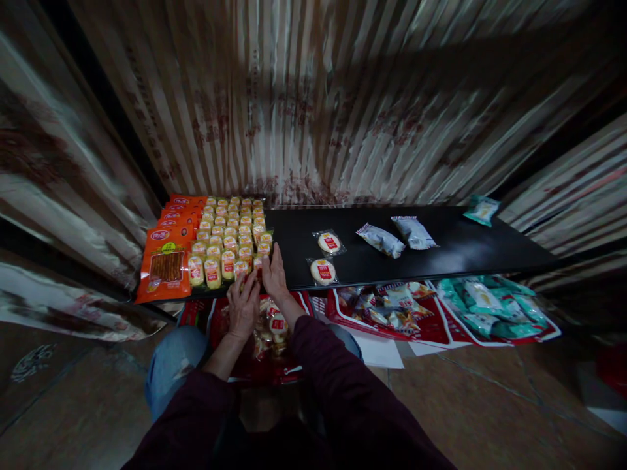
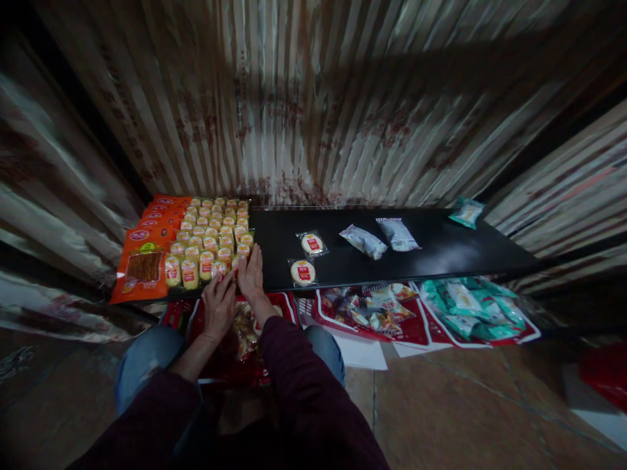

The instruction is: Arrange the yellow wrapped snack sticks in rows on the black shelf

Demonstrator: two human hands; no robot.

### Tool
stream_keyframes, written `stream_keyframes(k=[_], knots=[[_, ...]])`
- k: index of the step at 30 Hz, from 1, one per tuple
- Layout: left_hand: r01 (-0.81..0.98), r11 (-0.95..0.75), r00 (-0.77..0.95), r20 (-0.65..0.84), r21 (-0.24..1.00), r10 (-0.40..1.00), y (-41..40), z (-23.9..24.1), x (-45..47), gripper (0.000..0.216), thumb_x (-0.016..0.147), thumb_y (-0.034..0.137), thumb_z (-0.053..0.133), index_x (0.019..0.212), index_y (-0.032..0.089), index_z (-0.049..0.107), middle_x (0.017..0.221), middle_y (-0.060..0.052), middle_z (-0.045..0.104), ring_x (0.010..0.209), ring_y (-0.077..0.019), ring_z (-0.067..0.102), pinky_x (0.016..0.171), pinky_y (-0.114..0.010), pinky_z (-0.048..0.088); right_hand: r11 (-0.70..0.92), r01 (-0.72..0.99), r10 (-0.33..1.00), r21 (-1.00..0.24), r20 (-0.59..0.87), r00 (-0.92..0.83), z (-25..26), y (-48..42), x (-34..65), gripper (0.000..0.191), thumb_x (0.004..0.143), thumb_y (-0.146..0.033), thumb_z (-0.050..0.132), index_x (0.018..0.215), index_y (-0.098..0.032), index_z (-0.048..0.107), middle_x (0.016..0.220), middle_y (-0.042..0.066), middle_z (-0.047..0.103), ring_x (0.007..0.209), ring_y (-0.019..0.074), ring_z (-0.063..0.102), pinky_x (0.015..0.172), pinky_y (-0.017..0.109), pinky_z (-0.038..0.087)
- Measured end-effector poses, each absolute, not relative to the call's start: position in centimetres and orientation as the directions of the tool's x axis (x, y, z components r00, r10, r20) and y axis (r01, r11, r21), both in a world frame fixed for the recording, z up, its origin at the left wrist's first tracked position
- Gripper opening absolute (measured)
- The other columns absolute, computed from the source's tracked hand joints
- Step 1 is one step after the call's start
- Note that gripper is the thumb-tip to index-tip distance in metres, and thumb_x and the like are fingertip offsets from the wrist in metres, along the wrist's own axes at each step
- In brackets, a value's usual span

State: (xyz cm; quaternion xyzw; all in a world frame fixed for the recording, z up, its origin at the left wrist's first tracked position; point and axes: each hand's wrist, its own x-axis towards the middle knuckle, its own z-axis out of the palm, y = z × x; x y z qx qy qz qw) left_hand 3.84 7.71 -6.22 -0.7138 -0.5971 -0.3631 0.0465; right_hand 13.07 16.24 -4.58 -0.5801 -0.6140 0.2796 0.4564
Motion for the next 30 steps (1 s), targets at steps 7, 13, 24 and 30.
stream_keyframes(k=[7,13,24,30], knots=[[0.945,-0.226,0.087,0.484,0.235,0.871,9.1,-5.0,3.7,0.054,0.083,0.024,0.049,0.136,0.017,0.046,0.15,-0.01,0.032,0.143,-0.0317,0.008,0.113,-0.055,0.012,0.15,0.428,0.975,-0.891,0.206,0.086,-3.7,17.3,12.4,0.066,0.094,-0.05,0.021,0.145,-0.008,0.025,0.151,0.014,0.026,0.142,0.0203,0.02,0.116,0.041,0.017],[0.956,-0.183,0.064,0.449,0.228,0.891,9.6,-4.8,4.0,0.053,0.084,0.028,0.046,0.136,0.015,0.046,0.151,-0.01,0.027,0.142,-0.0309,0.011,0.114,-0.054,0.01,0.169,0.457,0.985,-0.873,0.168,-0.044,-3.4,17.5,12.3,0.063,0.094,-0.052,0.019,0.142,-0.014,0.034,0.148,0.009,0.035,0.14,0.0183,0.026,0.116,0.037,0.018],[0.966,-0.175,0.065,0.473,0.192,0.879,10.1,-5.9,4.0,0.053,0.088,0.028,0.04,0.138,0.012,0.043,0.15,-0.012,0.029,0.142,-0.0286,0.013,0.114,-0.054,0.01,0.087,0.482,0.99,-0.872,0.131,0.058,-2.6,17.2,11.3,0.06,0.094,-0.047,0.018,0.142,-0.014,0.033,0.148,0.01,0.036,0.14,0.0194,0.026,0.115,0.041,0.019],[0.954,-0.197,0.065,0.482,0.228,0.874,10.3,-6.3,4.0,0.056,0.087,0.028,0.04,0.141,0.012,0.037,0.15,-0.013,0.029,0.143,-0.027,0.013,0.115,-0.054,0.009,0.099,0.497,0.991,-0.862,0.128,0.024,-2.6,17.2,11.2,0.057,0.095,-0.045,0.02,0.141,-0.016,0.035,0.146,0.009,0.039,0.138,0.0188,0.03,0.115,0.04,0.019]])
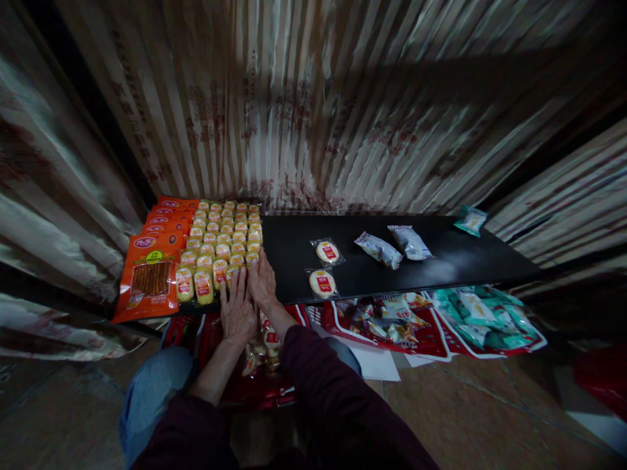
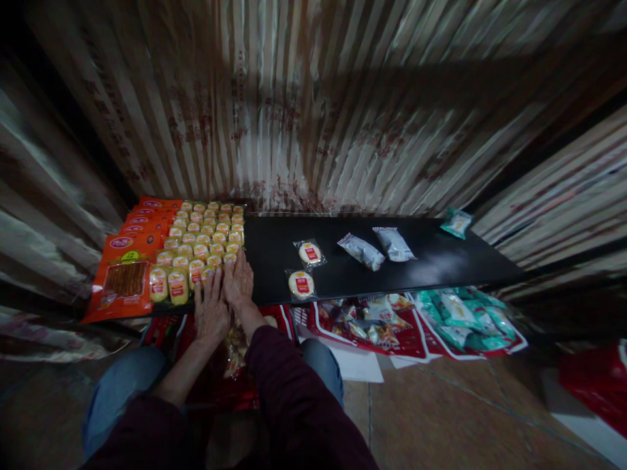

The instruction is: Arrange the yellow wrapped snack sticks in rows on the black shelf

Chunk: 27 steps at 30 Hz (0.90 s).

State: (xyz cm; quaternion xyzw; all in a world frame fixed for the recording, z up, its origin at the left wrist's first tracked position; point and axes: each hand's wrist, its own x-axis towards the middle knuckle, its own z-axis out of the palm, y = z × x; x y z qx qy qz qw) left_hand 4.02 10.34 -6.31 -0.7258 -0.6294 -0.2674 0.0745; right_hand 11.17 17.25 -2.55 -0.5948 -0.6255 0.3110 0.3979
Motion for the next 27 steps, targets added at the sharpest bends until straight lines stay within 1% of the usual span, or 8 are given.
stream_keyframes(k=[5,7,10,13,17,20,23,27], knots=[[0.94,-0.185,0.006,0.527,0.288,0.85,10.1,-6.3,4.2,0.057,0.087,0.027,0.043,0.142,0.015,0.036,0.153,-0.013,0.022,0.143,-0.0281,0.009,0.113,-0.057,0.008,0.079,0.414,0.989,-0.907,0.124,0.084,-2.5,16.9,11.9,0.065,0.093,-0.049,0.018,0.143,-0.009,0.029,0.15,0.013,0.031,0.14,0.0199,0.026,0.115,0.04,0.02],[0.928,-0.179,-0.033,0.552,0.326,0.833,10.0,-6.4,4.2,0.056,0.087,0.027,0.044,0.142,0.016,0.037,0.154,-0.013,0.019,0.143,-0.0283,0.006,0.113,-0.057,0.009,0.089,0.387,0.984,-0.918,0.141,0.106,-2.5,16.5,12.4,0.067,0.093,-0.051,0.017,0.143,-0.008,0.028,0.15,0.014,0.03,0.14,0.0203,0.025,0.115,0.041,0.021],[0.913,-0.166,-0.098,0.593,0.374,0.799,9.7,-6.6,4.2,0.059,0.087,0.027,0.046,0.143,0.015,0.034,0.154,-0.015,0.014,0.143,-0.0297,0.003,0.113,-0.058,0.01,0.129,0.379,0.973,-0.916,0.191,0.132,-2.7,15.7,13.0,0.067,0.093,-0.052,0.018,0.14,-0.006,0.033,0.147,0.016,0.034,0.139,0.0203,0.027,0.115,0.041,0.021],[0.907,-0.177,-0.125,0.645,0.383,0.754,9.3,-6.6,4.2,0.062,0.086,0.025,0.047,0.144,0.013,0.03,0.154,-0.017,0.014,0.143,-0.0307,0.002,0.112,-0.058,0.013,0.162,0.381,0.959,-0.91,0.237,0.157,-3.1,14.6,13.5,0.064,0.094,-0.05,0.019,0.138,-0.007,0.036,0.145,0.016,0.038,0.137,0.0193,0.032,0.114,0.041,0.023],[0.893,-0.292,-0.036,0.702,0.341,0.711,8.3,-6.6,4.5,0.057,0.085,0.016,0.044,0.141,0.013,0.035,0.152,-0.018,0.023,0.143,-0.0293,0.008,0.112,-0.056,0.019,0.181,0.386,0.949,-0.905,0.264,0.173,-3.8,12.7,14.0,0.059,0.095,-0.046,0.021,0.135,-0.008,0.04,0.141,0.016,0.043,0.133,0.0189,0.037,0.113,0.041,0.027],[0.839,-0.43,0.073,0.713,0.334,0.697,7.0,-6.8,5.0,0.052,0.086,0.015,0.042,0.138,0.013,0.039,0.146,-0.018,0.036,0.142,-0.0281,0.016,0.11,-0.053,0.026,0.213,0.404,0.936,-0.889,0.304,0.176,-4.1,10.8,14.3,0.054,0.095,-0.042,0.024,0.132,-0.009,0.044,0.138,0.016,0.046,0.131,0.0182,0.039,0.111,0.04,0.029],[0.76,-0.539,0.186,0.674,0.363,0.715,5.3,-7.1,5.9,0.047,0.087,0.017,0.04,0.133,0.012,0.044,0.135,-0.017,0.05,0.138,-0.0253,0.027,0.107,-0.047,0.035,0.25,0.417,0.925,-0.874,0.343,0.164,-4.5,8.5,15.1,0.046,0.095,-0.036,0.024,0.126,-0.013,0.05,0.131,0.014,0.052,0.125,0.0167,0.044,0.109,0.039,0.033],[0.711,-0.547,0.247,0.571,0.443,0.783,3.6,-7.8,6.8,0.04,0.088,0.016,0.038,0.124,0.01,0.053,0.124,-0.016,0.059,0.13,-0.0215,0.042,0.105,-0.041,0.04,0.264,0.409,0.928,-0.873,0.345,0.137,-5.5,6.0,16.4,0.04,0.093,-0.027,0.027,0.118,-0.017,0.056,0.123,0.011,0.056,0.117,0.0174,0.05,0.103,0.039,0.039]])
